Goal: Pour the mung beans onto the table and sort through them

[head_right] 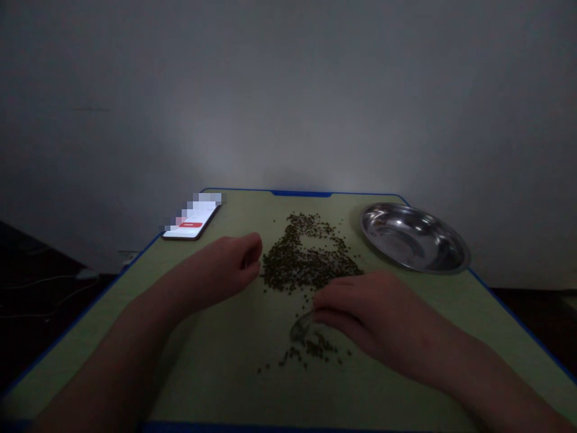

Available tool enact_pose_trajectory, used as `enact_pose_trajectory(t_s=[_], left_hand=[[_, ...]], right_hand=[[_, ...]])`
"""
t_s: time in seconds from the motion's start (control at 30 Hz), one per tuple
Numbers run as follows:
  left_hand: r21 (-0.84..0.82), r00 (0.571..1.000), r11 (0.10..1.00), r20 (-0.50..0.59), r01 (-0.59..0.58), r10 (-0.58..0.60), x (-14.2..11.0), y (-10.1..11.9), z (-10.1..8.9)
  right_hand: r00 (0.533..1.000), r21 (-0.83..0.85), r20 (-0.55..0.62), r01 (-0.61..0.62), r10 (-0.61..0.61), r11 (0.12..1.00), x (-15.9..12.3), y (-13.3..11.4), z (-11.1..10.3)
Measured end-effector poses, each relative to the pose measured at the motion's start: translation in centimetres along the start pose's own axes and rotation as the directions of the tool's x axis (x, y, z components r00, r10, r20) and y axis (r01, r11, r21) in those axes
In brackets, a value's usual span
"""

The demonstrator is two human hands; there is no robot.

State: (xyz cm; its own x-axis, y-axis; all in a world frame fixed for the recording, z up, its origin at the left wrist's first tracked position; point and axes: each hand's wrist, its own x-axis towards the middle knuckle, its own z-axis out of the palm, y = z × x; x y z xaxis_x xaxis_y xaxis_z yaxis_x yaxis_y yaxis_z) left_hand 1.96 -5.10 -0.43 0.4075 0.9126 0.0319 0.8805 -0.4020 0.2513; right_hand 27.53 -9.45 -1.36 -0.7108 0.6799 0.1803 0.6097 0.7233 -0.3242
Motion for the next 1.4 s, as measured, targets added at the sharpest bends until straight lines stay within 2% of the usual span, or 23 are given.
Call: enact_pose_trajectory(t_s=[0.2, 0.53, 0.67, 0.8, 1.1, 1.4], left_hand=[[-0.001, 1.000, 1.000, 0.007, 0.013, -0.013, 0.1, 0.1, -0.1], [0.005, 1.000, 1.000, 0.009, 0.017, -0.017, 0.0, 0.1, -0.1], [0.004, 1.000, 1.000, 0.004, 0.016, -0.016, 0.0, 0.1, 0.0], [0.007, 1.000, 1.000, 0.004, 0.022, -0.022, -0.1, 0.1, -0.1], [0.018, 0.999, 0.999, 0.021, 0.031, -0.032, -0.1, 0.3, -0.1], [0.001, 1.000, 1.000, 0.006, 0.027, -0.027, 0.0, 0.2, 0.0]], right_hand=[[0.991, 0.008, 0.094, 0.100, -0.100, 0.995, 1.6, 0.1, -0.6], [0.990, 0.015, 0.115, 0.084, -0.085, 0.996, 2.1, 0.1, -0.7], [0.985, 0.015, 0.123, 0.118, -0.119, 0.993, 2.6, 0.1, -1.0], [0.982, 0.022, 0.117, 0.145, -0.147, 0.989, 2.8, 0.2, -1.2], [0.988, 0.008, 0.105, 0.115, -0.115, 0.993, 2.1, 0.4, -0.8], [0.993, -0.075, 0.024, 0.114, -0.112, 0.991, 1.7, 0.2, -0.4]])
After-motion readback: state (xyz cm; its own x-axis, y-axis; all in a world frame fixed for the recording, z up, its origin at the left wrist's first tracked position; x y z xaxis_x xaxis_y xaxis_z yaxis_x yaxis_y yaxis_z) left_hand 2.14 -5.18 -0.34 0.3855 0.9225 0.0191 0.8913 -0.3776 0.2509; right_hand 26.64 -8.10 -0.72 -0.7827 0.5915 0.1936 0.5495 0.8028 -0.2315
